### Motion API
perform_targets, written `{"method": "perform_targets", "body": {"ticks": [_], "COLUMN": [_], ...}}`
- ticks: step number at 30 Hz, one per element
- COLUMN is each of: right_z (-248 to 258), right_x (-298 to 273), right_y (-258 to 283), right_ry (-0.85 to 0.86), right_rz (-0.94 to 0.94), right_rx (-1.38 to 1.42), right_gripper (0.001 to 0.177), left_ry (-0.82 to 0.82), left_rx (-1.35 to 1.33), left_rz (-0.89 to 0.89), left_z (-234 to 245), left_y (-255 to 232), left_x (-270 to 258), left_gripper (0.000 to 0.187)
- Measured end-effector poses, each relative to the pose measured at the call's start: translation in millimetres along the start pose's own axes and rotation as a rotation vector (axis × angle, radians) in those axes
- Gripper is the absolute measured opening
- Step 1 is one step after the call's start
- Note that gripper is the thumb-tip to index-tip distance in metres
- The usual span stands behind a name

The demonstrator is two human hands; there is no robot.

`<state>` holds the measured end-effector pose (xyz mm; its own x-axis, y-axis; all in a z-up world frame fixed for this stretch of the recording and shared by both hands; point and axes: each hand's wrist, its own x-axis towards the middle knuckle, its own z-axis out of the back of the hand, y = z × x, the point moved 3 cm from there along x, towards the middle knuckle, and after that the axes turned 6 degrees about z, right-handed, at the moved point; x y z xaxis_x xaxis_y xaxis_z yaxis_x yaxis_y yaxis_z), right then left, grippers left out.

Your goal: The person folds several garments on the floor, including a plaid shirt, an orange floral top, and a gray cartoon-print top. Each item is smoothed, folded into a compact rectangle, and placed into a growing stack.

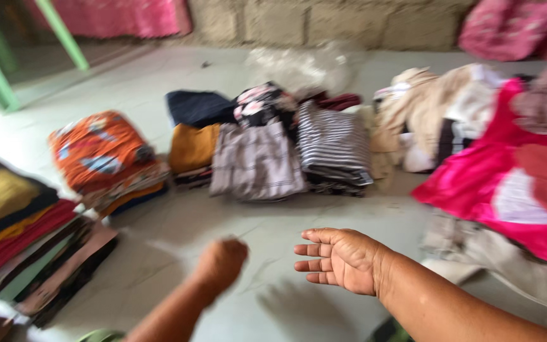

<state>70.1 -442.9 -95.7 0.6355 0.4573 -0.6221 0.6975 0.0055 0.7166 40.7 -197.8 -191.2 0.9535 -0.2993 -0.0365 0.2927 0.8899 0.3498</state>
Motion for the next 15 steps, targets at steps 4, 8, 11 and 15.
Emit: {"method": "perform_targets", "body": {"ticks": [4,8,11,15], "right_z": [51.4,114.0,151.8,186.0], "right_x": [-43.9,-89.9,-121.8,-148.8], "right_y": [7.8,11.4,7.0,-2.4], "right_ry": [-0.094,-0.238,-0.364,-0.478], "right_rz": [0.090,0.190,0.240,0.288], "right_rx": [0.076,0.185,0.281,0.373], "right_gripper": [0.035,0.028,0.025,0.022], "left_ry": [0.420,0.481,0.523,0.551], "left_rx": [-1.446,-1.671,-1.677,-1.697], "left_rz": [0.674,0.576,0.544,0.459], "left_z": [50.0,118.0,155.2,191.5], "left_y": [-64.9,-96.9,-110.8,-133.1], "left_x": [-11.4,15.2,32.3,45.3], "left_gripper": [0.033,0.035,0.036,0.037]}}
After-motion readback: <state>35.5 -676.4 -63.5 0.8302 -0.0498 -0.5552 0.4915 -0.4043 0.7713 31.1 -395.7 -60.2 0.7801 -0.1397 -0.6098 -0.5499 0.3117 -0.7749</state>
